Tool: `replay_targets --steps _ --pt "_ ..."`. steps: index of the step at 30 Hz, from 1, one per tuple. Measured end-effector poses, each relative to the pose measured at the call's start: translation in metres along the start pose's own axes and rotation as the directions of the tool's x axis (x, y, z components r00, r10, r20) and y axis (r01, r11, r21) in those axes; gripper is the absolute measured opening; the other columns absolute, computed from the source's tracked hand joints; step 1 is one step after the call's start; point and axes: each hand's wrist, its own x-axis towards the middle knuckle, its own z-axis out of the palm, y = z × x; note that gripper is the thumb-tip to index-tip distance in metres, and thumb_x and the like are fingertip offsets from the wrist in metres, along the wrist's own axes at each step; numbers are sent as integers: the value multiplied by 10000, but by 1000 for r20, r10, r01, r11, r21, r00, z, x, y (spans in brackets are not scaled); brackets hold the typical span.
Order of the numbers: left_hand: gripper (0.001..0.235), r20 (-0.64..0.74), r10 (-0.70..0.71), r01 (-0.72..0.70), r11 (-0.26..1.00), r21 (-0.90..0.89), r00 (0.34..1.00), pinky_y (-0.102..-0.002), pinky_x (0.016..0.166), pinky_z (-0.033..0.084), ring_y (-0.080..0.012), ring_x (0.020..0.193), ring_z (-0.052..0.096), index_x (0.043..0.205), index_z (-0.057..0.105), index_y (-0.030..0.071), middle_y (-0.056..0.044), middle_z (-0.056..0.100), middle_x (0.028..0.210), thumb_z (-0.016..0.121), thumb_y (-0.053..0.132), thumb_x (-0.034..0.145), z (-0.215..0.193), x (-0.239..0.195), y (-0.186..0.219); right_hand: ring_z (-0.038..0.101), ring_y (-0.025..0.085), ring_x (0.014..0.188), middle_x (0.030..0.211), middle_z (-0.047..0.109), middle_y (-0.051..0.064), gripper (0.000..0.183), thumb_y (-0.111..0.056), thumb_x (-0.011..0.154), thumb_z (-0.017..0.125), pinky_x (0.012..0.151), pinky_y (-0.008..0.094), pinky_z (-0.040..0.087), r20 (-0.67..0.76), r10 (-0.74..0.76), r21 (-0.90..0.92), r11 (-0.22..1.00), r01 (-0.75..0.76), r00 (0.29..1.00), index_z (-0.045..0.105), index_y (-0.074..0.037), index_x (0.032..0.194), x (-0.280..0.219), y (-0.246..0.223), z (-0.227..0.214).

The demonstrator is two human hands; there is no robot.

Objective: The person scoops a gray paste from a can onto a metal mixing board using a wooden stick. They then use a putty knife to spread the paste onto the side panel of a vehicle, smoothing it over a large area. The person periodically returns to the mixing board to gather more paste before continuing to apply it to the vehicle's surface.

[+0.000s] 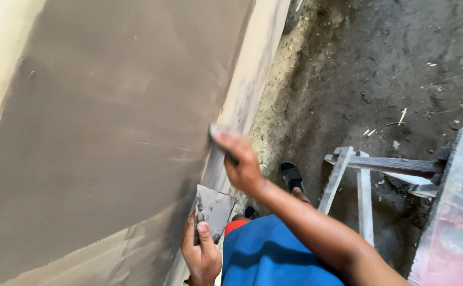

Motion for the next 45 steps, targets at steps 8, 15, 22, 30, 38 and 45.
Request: replay_targets --steps 8,15,22,30,38,45 --pt "343 -11 122 -123 989 -79 992 -323 817 540 -239 897 697 1263 624 -50 -165 728 1033 465 177 1062 11 17 19 604 317 1362 1434 637 165 588 179 866 501 1117 382 482 41 278 66 958 -280 960 613 -68 1387 6 5 -23" --pt "339 -91 -26 16 995 -103 996 -309 747 529 -183 819 642 1222 635 -57 -130 714 948 498 201 1050 26 19 -3 626 286 1306 1350 682 162 549 137 874 557 1121 402 476 176 169 10 985 -173 970 638 -56 1381 -18 -2 -38" --pt "430 -132 -281 184 852 -491 951 -246 870 487 -106 938 609 1129 664 -75 -58 712 1005 523 326 1065 44 38 10 670 255 1109 1180 708 146 445 89 873 574 997 416 537 418 616 768 152 -622 667 618 40 1313 -41 10 -117" --pt "434 -129 -189 126 913 -389 973 -275 807 475 -124 882 564 1103 686 -86 -82 685 966 550 326 1098 70 58 9 630 141 1143 1248 685 86 501 61 861 549 982 280 486 427 671 584 307 -751 606 610 58 1359 -64 -8 -138" --pt "465 -77 -307 213 799 -562 949 -286 804 517 -146 905 623 1154 681 -73 -90 712 1033 528 358 1073 74 82 55 579 136 975 1113 680 73 508 38 905 562 870 273 476 532 641 442 347 -827 553 679 63 1398 -59 -17 -153" --pt "481 -60 -353 213 682 -699 934 -349 828 545 -204 959 666 1229 635 -77 -147 705 1117 573 361 1042 75 84 53 683 195 964 1071 714 103 336 -53 891 657 833 348 569 255 748 431 479 -764 613 666 33 1216 -30 55 -170"
